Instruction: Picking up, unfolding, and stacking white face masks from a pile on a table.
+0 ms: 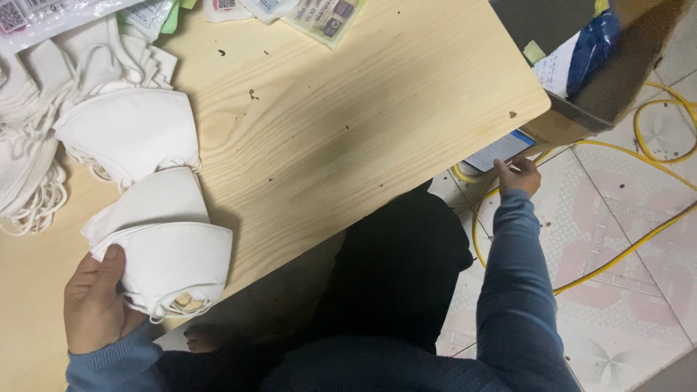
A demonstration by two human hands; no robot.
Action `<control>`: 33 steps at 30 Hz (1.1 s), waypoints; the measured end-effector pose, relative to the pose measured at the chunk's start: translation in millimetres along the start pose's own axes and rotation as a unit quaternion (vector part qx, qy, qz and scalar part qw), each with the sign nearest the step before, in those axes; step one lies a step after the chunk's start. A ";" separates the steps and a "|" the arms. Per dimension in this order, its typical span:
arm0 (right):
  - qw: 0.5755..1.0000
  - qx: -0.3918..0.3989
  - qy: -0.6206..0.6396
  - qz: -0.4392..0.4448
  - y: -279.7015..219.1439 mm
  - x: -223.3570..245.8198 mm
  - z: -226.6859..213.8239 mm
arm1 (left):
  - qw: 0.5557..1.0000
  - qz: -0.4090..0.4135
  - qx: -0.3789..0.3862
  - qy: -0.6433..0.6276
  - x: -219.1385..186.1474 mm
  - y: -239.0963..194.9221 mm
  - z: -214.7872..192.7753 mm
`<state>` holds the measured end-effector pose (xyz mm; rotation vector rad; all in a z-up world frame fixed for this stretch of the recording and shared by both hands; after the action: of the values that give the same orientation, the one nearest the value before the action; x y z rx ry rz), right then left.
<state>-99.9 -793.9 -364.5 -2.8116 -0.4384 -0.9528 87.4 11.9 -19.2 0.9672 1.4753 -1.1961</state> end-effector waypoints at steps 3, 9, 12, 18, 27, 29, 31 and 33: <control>0.999 -0.003 0.046 0.014 -4.0 12.6 -13.8 | 0.999 -0.021 -0.027 0.008 2.0 -2.0 -4.3; 0.958 -0.028 0.281 0.050 6.9 -1.4 -10.7 | 0.998 -0.029 -0.026 0.043 7.4 1.0 -8.9; 0.939 0.017 0.339 0.052 -3.3 21.4 -16.7 | 0.999 -0.014 -0.018 -0.025 5.9 1.4 -4.3; 0.947 0.003 0.318 0.043 -8.7 37.1 -30.3 | 0.999 -0.036 -0.034 0.020 2.3 -3.8 -5.2; 0.937 -0.021 0.332 0.105 -12.3 20.3 -29.6 | 0.999 -0.027 -0.037 0.006 -0.4 -5.6 -4.1; 0.942 -0.033 0.327 0.072 -28.0 29.3 -44.9 | 0.999 -0.033 -0.042 -0.006 1.2 -5.5 -7.5; 0.931 -0.054 0.353 0.069 -32.2 35.2 -55.7 | 0.999 -0.030 -0.036 -0.004 -0.7 -2.9 -12.9; 0.921 -0.073 0.377 0.066 -29.8 42.9 -73.0 | 0.999 -0.029 -0.031 -0.003 0.5 2.9 -24.6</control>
<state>-118.6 -772.2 -279.3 -2.2712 -0.0696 -1.9526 85.2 36.6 -19.1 0.8833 1.5366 -1.1868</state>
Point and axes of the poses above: each hand's wrist, its own y-axis towards the middle knuckle, its own z-axis out of the palm, x = y × z, the point moved 9 cm from there along y, towards the middle knuckle, and after that the axes turned 7 degrees about z, right-handed, at the moved point
